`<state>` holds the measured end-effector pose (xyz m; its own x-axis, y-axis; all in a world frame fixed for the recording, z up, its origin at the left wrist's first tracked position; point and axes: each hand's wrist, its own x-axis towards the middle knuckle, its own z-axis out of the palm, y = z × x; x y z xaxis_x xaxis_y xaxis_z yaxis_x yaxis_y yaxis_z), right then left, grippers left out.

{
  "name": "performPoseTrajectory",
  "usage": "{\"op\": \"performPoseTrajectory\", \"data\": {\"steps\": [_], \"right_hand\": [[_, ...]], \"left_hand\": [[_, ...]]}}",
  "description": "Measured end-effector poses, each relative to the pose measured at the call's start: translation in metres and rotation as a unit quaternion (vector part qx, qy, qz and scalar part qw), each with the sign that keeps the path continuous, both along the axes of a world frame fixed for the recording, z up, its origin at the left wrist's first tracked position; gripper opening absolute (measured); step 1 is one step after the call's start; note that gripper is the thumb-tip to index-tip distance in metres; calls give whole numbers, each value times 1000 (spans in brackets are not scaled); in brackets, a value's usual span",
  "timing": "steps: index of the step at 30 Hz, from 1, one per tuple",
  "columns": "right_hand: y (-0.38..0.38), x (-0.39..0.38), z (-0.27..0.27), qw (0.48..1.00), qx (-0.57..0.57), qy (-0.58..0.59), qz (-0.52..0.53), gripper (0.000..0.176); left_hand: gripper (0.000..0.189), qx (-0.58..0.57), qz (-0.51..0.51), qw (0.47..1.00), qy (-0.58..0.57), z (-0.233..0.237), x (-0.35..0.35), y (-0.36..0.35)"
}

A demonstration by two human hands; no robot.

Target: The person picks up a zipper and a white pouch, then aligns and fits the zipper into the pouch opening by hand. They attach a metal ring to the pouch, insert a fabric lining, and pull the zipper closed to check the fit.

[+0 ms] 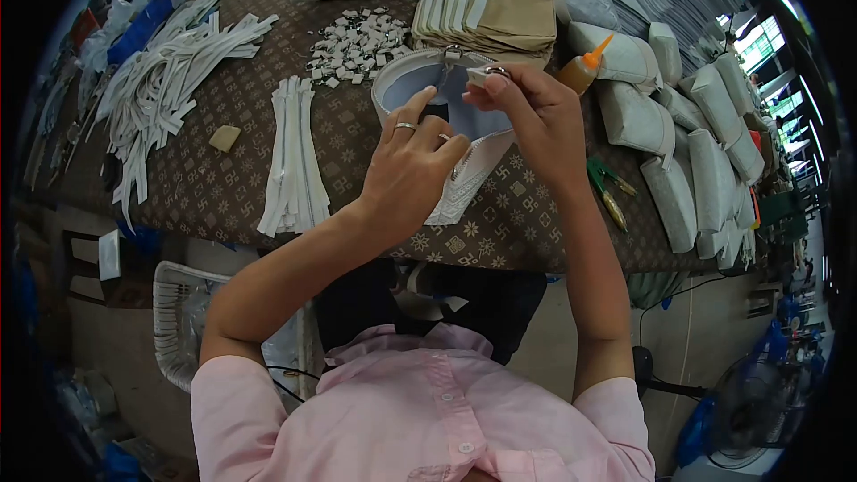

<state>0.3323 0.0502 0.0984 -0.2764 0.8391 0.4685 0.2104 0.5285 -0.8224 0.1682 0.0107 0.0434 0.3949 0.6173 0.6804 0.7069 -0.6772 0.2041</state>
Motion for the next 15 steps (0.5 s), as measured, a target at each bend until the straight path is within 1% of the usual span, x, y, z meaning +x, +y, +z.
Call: {"op": "performPoseTrajectory", "data": {"steps": [1, 3, 5, 7, 9, 10, 11, 12, 13, 14, 15], "right_hand": [[5, -3, -5, 1000, 11, 16, -11, 16], [9, -8, -15, 999, 18, 33, -23, 16], [9, -10, -22, 999, 26, -9, -45, 20], [7, -10, -24, 998, 13, -33, -44, 19], [10, -7, -19, 997, 10, -57, -41, 19], [11, -4, -17, 997, -26, -70, -20, 18], [11, -2, -15, 995, -63, -81, -1, 18], [10, -1, -10, 995, -64, -79, -3, 18], [9, -1, -3, 990, -79, -116, 6, 17], [8, 0, 0, 983, -95, -153, 16, 17], [10, 1, -2, 984, -95, -152, 16, 17]], "left_hand": [[15, -6, -1, 1000, 0, -2, 1, -1], [17, 31, 11, 999, -4, -2, 2, -1], [17, 39, 28, 999, -3, 8, 1, -3], [18, 48, 45, 998, -1, 9, -1, -4], [19, -12, -35, 999, -7, 3, -4, 0], [19, -12, -36, 999, -7, 1, -4, 1], [25, -13, -23, 1000, 1, 0, -5, 1], [32, -14, -11, 1000, 10, -1, -5, 1], [32, -15, -13, 1000, 12, 0, -3, 1], [41, -31, -2, 999, -27, 1, 0, -1], [50, -46, 9, 997, -66, 3, 2, -2]]}}
